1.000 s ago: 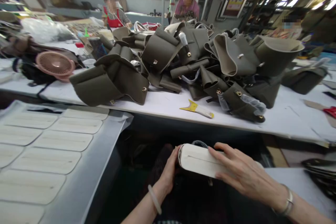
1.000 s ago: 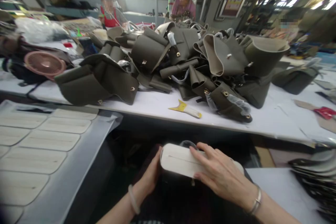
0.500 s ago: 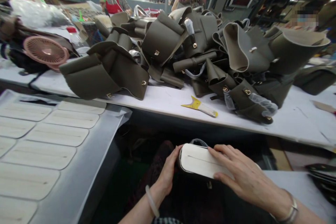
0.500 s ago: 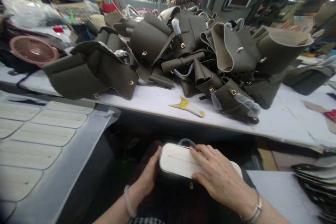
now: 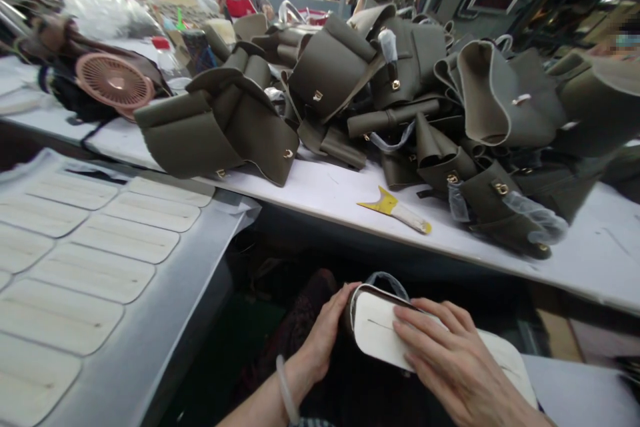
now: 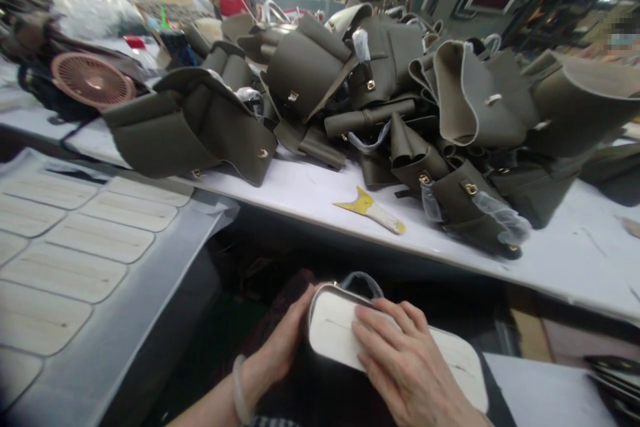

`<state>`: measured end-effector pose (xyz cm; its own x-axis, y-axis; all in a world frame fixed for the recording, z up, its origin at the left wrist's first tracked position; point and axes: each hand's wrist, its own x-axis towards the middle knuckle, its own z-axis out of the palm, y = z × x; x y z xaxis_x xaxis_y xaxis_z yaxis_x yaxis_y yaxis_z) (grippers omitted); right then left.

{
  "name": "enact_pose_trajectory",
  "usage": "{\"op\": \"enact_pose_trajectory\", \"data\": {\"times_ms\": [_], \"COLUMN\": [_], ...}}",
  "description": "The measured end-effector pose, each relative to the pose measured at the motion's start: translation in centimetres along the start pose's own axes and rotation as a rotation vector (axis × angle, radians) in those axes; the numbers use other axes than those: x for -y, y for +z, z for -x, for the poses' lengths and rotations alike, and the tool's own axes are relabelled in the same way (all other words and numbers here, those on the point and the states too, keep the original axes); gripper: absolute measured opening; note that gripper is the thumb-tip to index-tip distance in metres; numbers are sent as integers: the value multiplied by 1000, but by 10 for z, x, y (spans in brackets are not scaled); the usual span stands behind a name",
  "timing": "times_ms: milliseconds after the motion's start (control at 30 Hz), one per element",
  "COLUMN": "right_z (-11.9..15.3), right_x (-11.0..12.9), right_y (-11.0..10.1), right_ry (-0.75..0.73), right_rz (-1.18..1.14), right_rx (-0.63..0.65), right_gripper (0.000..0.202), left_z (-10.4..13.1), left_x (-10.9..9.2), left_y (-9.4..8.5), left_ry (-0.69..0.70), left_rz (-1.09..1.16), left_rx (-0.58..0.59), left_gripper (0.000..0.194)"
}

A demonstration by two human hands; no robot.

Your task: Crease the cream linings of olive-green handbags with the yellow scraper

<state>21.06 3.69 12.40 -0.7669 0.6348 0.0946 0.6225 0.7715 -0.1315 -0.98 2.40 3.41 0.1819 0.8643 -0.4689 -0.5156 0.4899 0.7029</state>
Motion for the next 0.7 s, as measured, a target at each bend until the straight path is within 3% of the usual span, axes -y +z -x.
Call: {"op": "enact_pose_trajectory", "data": {"times_ms": [267, 500, 700], "right_z": [-24, -40, -55], "right_x": [-3, -10, 0], "right_y": [4, 0, -9], "right_ry": [131, 190, 200], "right_rz": [-129, -151, -202], "right_rx": [4, 44, 129], "right_gripper": [29, 32, 22], "left_z": [1, 0, 0], "left_x": [-4, -6, -9], "left_y": [0, -6, -6], "left_ry": [16, 10, 20], "left_rz": [-9, -50, -64], "left_rx": [-63, -43, 31], "left_gripper": [53, 43, 42]}}
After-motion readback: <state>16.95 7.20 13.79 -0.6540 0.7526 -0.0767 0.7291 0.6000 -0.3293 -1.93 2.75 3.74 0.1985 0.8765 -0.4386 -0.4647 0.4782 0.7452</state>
